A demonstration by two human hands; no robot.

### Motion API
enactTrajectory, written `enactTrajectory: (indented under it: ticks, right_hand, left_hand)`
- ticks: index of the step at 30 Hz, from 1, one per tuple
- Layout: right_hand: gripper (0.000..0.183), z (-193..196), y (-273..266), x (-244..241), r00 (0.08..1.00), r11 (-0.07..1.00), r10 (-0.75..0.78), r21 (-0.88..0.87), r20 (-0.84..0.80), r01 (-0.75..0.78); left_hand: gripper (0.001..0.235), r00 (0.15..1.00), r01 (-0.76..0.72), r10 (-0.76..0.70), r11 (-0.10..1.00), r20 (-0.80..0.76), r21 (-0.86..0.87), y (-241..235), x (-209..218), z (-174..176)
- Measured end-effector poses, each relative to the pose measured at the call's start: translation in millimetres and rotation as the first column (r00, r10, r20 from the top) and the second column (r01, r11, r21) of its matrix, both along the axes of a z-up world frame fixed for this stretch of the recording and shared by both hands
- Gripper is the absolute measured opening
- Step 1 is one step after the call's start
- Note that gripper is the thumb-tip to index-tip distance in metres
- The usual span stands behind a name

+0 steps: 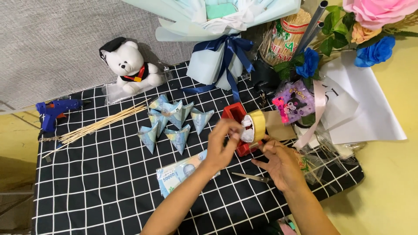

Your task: The person folds several banknotes into triangular shapes and secures them with tape. They handle each note individually, folding it into a cone and applying tape to hold the shape. The finished folded notes are placed on the table.

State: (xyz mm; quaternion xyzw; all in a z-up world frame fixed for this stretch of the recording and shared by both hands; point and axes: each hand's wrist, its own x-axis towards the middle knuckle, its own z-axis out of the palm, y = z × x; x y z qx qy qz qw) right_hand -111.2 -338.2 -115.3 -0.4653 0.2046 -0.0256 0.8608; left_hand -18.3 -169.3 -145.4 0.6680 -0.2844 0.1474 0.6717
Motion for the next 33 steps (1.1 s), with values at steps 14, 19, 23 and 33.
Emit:
enactTrajectory:
  ticks: [14,19,23,33]
  right_hand:
    - [0.017,-2.2,-8.2,-2.4,0.993,0.988,0.040,-0.147,-0.107,-0.056]
    - [0.026,23.7,9.6,-2.2,0.996,0.967,0.014,-0.251,-0.088,-0.036]
    - [0.026,10.2,15.2,-1.2,0.999,0.934,-0.010,-0.356,-0.048,-0.008]
    - [0.023,-24.4,16.5,-6.6,0.998,0.860,-0.040,-0.506,0.051,0.060]
  left_hand:
    - [0.025,0.877,-0.375,0.057,0.704,0.477,0.604,-3.0,31.8,12.7]
    - [0.019,0.859,-0.391,0.064,0.725,0.509,0.568,-2.4,32.0,36.2]
    - [0.017,0.740,-0.512,0.123,0.741,0.662,0.435,-2.3,47.6,20.5]
    - [0.024,0.662,-0.480,0.144,0.835,0.736,0.269,0.6,56.4,28.5]
